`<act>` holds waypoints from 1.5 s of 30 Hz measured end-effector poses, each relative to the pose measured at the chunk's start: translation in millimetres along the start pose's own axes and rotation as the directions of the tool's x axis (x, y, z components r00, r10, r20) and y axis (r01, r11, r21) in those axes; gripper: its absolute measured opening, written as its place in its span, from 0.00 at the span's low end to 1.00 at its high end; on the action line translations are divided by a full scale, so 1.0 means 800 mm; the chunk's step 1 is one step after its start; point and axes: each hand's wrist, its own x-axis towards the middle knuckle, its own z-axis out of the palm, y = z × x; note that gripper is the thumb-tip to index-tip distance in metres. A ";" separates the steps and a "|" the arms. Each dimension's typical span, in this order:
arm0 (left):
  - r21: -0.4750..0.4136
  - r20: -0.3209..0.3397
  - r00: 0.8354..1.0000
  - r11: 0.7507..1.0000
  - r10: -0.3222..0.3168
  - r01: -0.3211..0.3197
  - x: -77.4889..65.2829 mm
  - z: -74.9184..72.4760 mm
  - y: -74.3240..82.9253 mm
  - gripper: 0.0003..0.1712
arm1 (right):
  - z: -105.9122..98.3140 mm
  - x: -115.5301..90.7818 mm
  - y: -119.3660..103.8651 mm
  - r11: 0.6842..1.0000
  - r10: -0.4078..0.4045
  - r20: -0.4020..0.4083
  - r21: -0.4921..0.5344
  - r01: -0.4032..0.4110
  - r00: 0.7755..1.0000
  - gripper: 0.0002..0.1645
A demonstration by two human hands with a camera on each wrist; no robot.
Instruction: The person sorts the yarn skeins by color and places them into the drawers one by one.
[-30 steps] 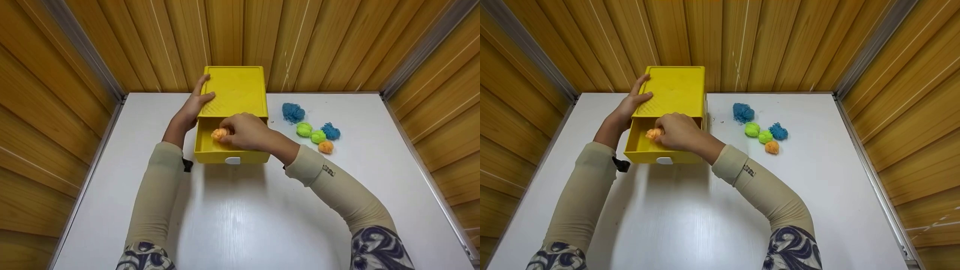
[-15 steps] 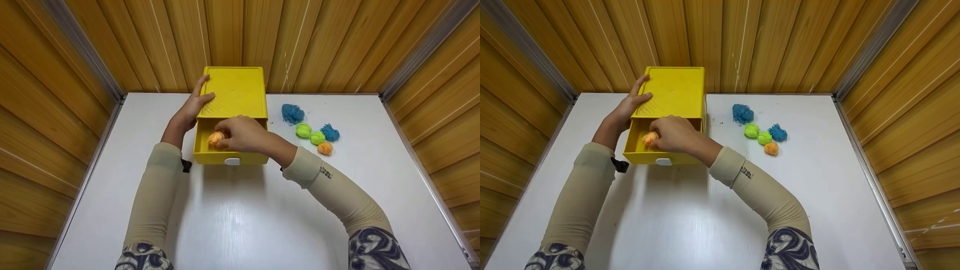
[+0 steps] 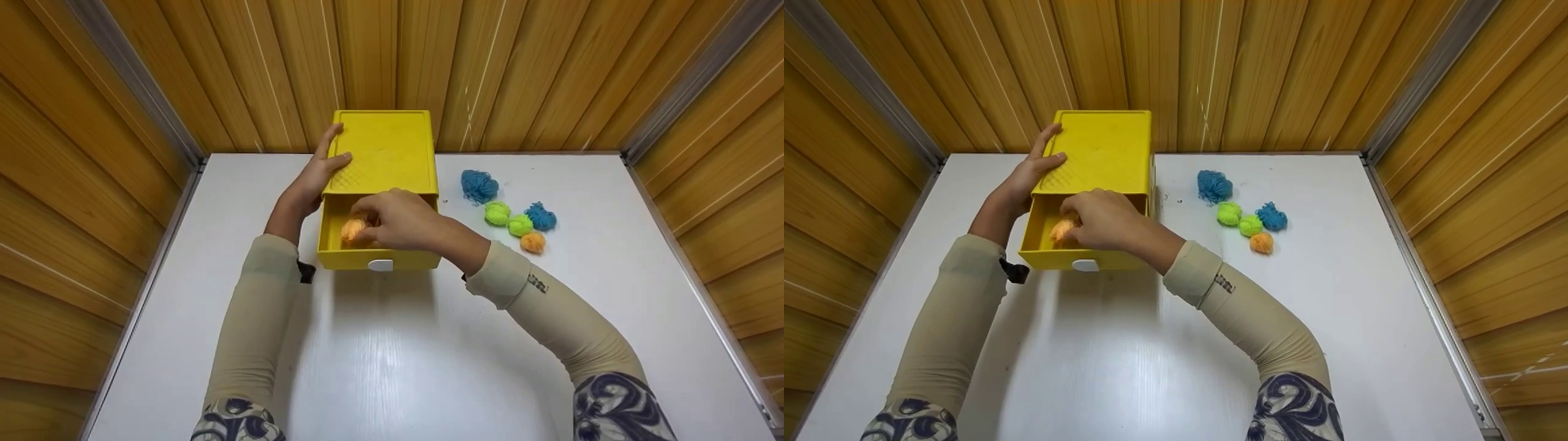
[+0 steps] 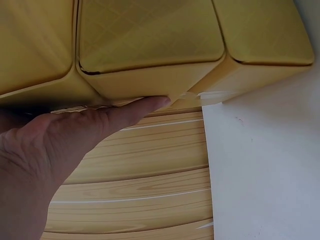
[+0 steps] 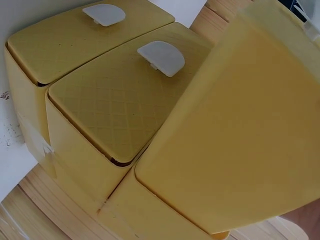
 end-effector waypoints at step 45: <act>0.006 0.000 1.000 1.000 0.017 -0.017 0.000 -0.001 0.000 0.41 | 0.003 -0.187 0.193 0.985 0.085 -0.597 0.173 0.025 0.798 0.15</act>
